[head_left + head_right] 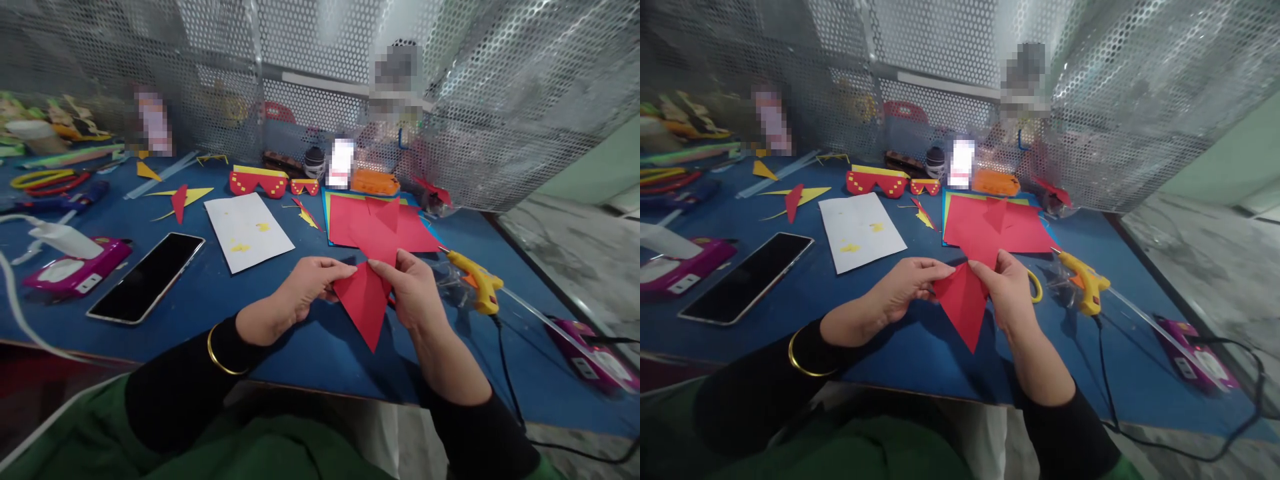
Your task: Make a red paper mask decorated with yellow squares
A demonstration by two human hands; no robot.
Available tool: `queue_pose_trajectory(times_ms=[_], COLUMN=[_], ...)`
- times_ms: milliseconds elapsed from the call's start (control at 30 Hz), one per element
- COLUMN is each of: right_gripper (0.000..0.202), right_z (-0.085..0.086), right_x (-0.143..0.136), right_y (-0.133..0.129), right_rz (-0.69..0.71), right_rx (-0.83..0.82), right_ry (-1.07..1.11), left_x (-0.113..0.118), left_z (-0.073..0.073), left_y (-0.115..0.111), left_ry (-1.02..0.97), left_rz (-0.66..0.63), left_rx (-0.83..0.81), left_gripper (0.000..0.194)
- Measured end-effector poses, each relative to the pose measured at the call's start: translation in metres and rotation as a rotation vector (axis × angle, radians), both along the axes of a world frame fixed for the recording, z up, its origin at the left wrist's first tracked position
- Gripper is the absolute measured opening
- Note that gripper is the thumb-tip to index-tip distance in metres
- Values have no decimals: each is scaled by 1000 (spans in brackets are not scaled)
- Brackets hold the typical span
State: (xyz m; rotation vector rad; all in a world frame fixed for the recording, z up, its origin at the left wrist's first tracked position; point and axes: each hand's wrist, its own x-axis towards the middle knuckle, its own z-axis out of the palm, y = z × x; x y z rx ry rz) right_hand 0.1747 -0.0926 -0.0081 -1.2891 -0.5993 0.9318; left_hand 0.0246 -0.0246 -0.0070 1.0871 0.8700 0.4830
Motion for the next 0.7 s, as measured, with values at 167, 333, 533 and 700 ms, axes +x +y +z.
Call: queue_pose_trajectory(times_ms=[167,333,533,700], right_gripper=[38,40,36,34], right_z=[1,-3,-6,-8], right_x=[-1,0,-4,-7], right_y=[-2,-2,-2,-2], right_rz=[49,127,65,63], right_rx=[-9,-49,-19,-1], right_ry=[12,4,-13,-16], left_x=[1,2,1,0], left_z=[-3,-5,-1,-6], left_y=[1,1,-2,-2], left_ry=[15,2,20,30], left_rz=[15,21,-98,-104], left_rx=[104,199,208,289], left_gripper=[11,15,23,27])
